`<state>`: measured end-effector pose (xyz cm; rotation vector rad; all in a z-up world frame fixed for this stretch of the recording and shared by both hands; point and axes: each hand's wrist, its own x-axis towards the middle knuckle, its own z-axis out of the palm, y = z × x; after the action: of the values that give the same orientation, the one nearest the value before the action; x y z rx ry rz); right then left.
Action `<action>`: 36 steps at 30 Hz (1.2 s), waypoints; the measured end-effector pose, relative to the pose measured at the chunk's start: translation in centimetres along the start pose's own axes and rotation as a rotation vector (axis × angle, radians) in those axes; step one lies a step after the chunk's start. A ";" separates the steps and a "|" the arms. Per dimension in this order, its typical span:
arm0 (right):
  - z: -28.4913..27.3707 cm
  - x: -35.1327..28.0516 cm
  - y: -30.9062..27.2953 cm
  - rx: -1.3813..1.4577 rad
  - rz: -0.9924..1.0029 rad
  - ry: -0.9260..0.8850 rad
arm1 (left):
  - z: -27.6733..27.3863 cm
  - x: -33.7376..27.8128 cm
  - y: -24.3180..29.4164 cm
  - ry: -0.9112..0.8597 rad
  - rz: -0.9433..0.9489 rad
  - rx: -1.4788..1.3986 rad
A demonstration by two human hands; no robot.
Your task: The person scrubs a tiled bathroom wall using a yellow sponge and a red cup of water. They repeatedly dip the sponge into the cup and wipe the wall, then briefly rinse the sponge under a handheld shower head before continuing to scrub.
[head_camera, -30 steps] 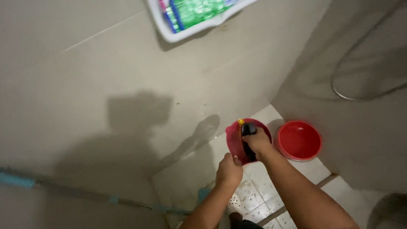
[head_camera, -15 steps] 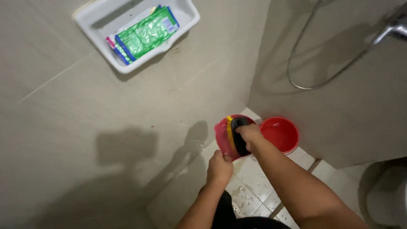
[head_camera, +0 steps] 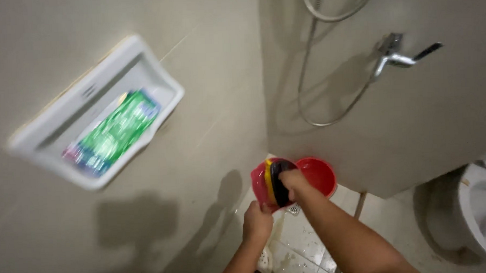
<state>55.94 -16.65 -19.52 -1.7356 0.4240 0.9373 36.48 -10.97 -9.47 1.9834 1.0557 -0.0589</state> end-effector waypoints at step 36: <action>-9.3 1.1 7.7 0.405 -0.115 0.256 | 8.9 6.3 2.3 -0.364 0.224 0.227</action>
<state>54.98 -27.79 -24.10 -1.4900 0.6272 0.5042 45.09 -13.75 -16.02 2.1760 0.6111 -0.4186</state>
